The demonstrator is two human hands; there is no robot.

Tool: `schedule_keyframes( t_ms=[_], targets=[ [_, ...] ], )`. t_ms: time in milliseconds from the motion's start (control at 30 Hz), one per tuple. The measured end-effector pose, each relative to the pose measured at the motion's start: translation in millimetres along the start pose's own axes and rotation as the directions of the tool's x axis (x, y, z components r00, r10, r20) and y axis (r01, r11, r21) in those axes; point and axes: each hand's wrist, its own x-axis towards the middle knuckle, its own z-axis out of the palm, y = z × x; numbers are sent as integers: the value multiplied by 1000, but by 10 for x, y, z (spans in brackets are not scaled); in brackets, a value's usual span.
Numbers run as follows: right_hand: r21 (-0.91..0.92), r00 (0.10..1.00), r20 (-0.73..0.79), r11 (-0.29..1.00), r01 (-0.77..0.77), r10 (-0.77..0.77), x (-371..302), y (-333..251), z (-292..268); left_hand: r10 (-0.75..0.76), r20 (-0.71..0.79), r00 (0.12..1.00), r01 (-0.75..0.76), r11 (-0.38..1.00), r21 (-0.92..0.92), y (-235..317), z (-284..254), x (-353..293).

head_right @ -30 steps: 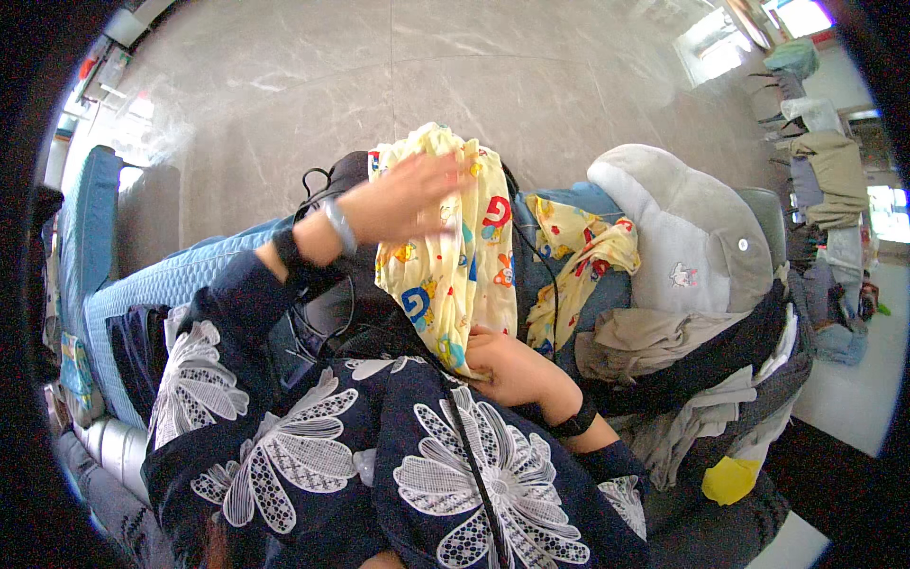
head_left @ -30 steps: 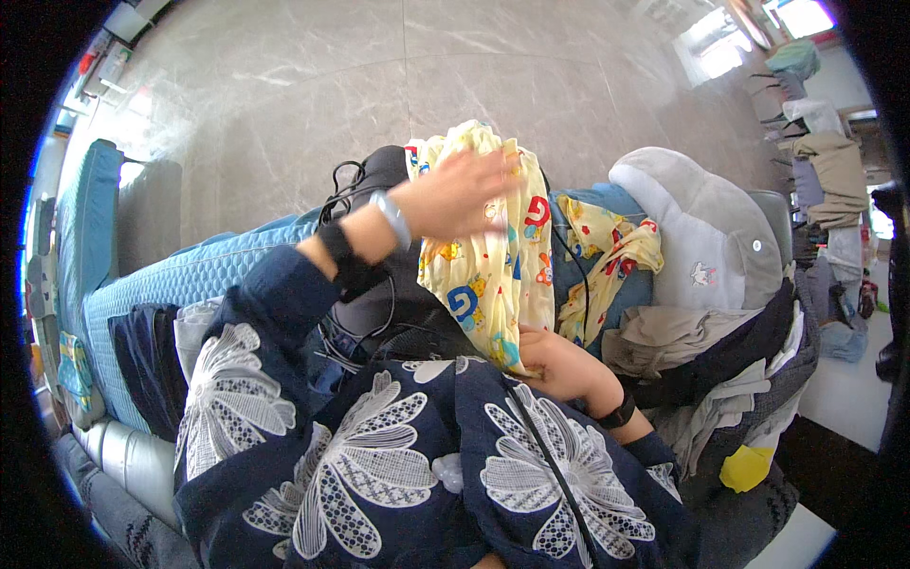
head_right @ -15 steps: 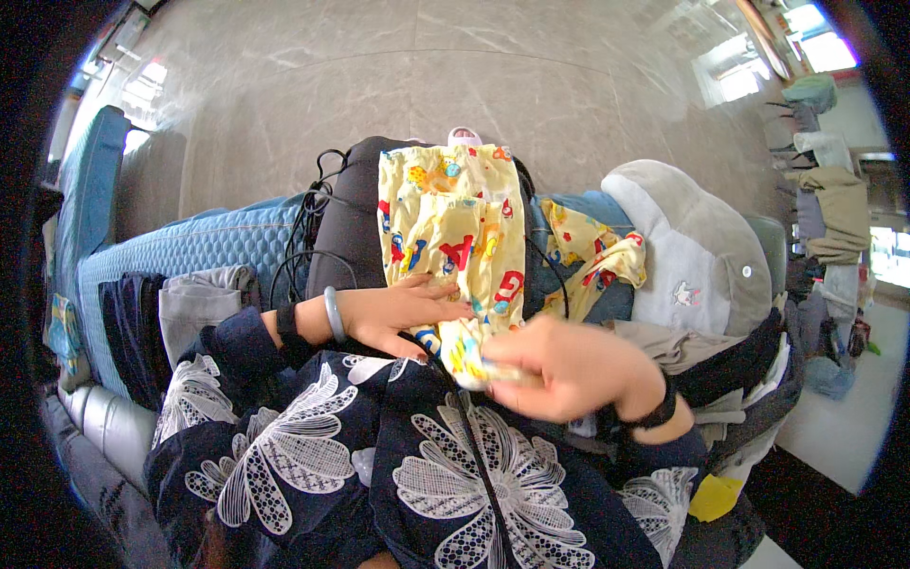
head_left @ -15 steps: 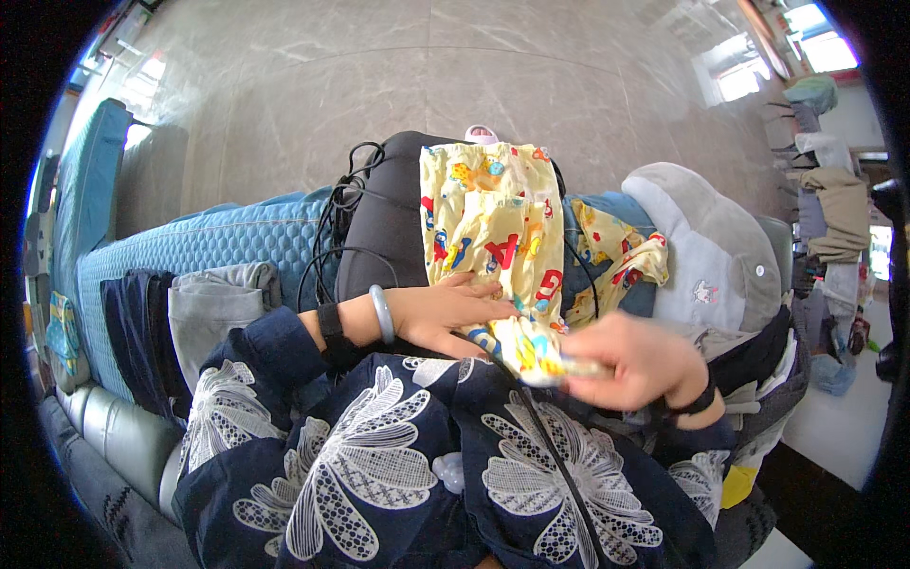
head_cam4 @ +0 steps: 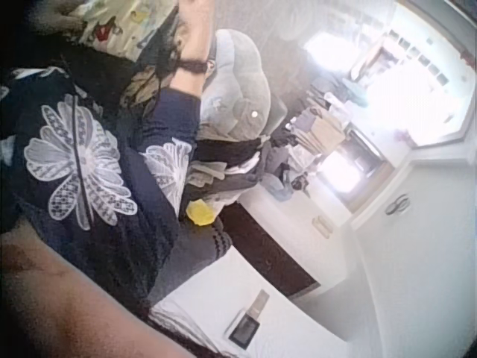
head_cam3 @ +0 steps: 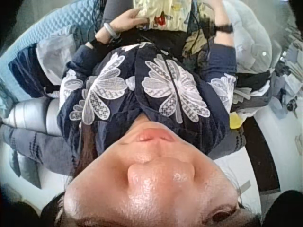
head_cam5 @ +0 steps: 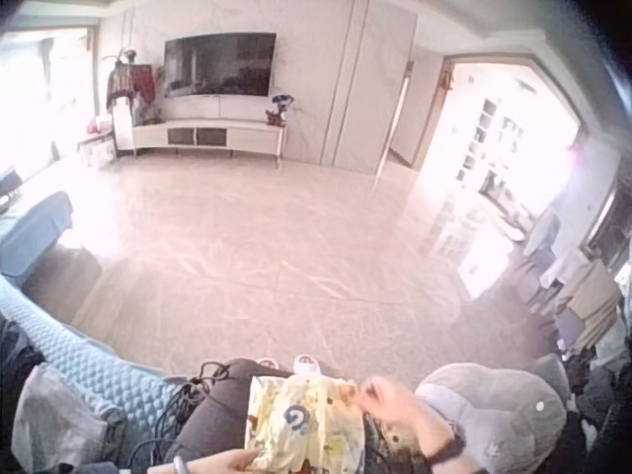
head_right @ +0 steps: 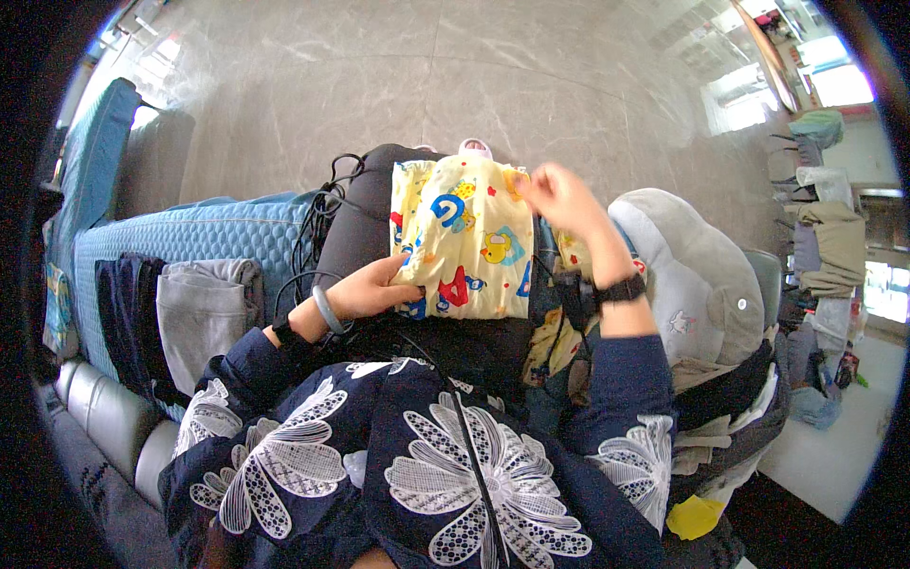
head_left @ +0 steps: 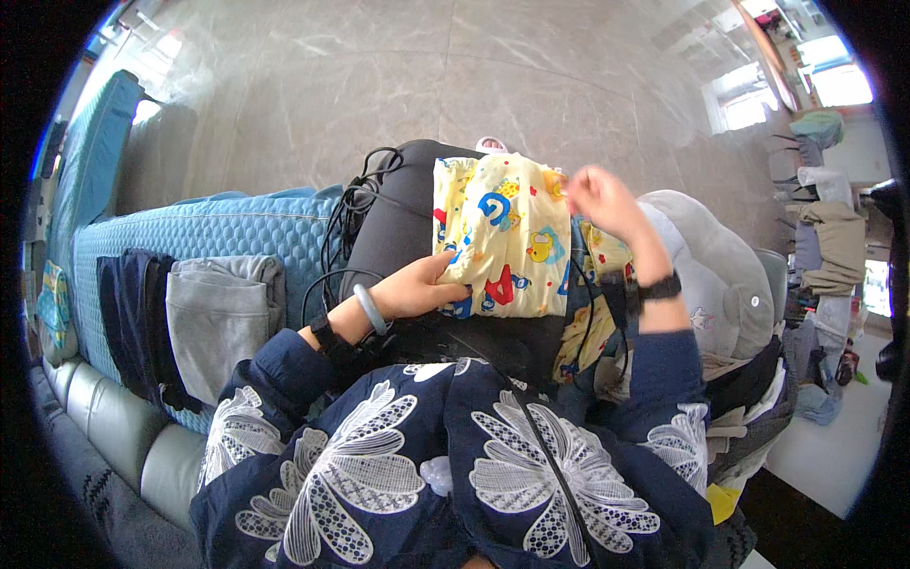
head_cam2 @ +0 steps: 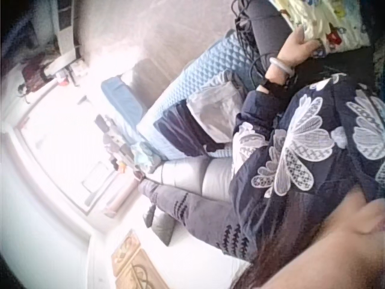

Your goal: The person folds several pieces of clothing, including a yellow patterned cloth, a black garment, and a white and purple item, by hand on a sofa. The folded items are stacked on the sofa as the task progresses.

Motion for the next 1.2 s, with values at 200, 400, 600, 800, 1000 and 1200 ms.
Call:
schedule_keyframes(
  t_ms=[200,400,600,800,1000,1200],
  targets=[
    [-50,964,-27,963,-266,265,-947,381,603,-57,-236,970,140,926,351,193,35,-88],
    [432,936,-190,881,-192,298,-1058,401,1078,470,-308,827,-34,590,807,39,116,-82],
    [896,951,-61,437,-82,305,-1008,147,1082,-155,-240,958,204,959,195,245,100,41],
    [921,987,-2,386,-60,159,-961,-465,819,-143,-125,982,51,832,-553,275,138,-61],
    [851,997,73,521,-66,8,-762,-1363,788,5,-172,985,-133,656,-743,486,46,-538],
    [834,967,117,551,29,-227,-372,-2191,1077,176,-577,797,-544,623,-562,812,-231,-1166]
  ],
)
